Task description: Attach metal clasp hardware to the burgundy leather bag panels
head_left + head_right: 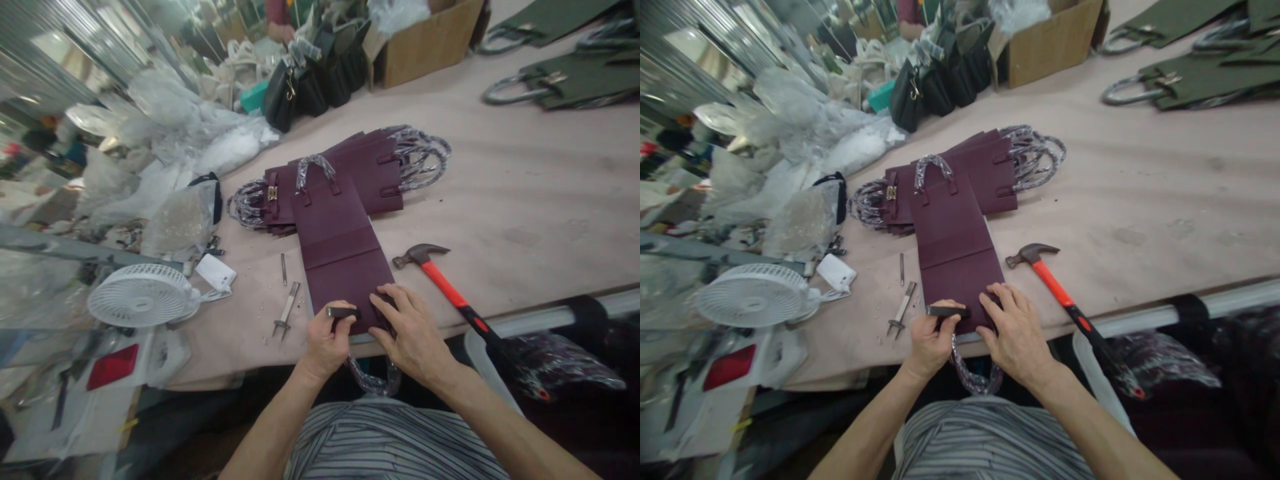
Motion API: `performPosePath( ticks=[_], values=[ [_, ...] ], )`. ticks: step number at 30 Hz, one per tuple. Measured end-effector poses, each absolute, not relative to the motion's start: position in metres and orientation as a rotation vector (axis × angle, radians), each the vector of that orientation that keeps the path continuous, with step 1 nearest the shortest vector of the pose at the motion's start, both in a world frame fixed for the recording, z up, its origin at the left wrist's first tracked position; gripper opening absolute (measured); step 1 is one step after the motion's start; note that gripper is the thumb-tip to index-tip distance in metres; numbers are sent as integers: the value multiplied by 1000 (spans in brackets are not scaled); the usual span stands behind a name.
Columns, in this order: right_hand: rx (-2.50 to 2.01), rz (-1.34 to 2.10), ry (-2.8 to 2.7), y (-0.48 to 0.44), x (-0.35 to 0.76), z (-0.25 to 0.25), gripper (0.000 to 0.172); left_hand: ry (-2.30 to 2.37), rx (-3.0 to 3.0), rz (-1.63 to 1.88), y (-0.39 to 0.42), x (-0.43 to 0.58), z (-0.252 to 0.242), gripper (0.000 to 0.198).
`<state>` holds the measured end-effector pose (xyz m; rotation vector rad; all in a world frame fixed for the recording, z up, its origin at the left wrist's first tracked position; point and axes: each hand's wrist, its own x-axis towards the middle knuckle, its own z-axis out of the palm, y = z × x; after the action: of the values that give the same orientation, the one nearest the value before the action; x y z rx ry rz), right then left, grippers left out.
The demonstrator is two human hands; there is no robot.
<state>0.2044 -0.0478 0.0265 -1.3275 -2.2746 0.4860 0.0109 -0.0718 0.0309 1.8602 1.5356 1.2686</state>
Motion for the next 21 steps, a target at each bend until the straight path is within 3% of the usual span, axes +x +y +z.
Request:
performPosePath(
  ticks=[12,17,21],
  values=[
    [-1250,433,-2189,-38,229,30,37,1530,2044,1197,-67,19,25,13],
    [-1702,38,-2178,-25,293,25,38,1508,2103,1117,-65,20,29,11],
    [-1866,279,-2281,-23,318,21,19,1497,2126,1148,-63,22,30,10]
  ],
)
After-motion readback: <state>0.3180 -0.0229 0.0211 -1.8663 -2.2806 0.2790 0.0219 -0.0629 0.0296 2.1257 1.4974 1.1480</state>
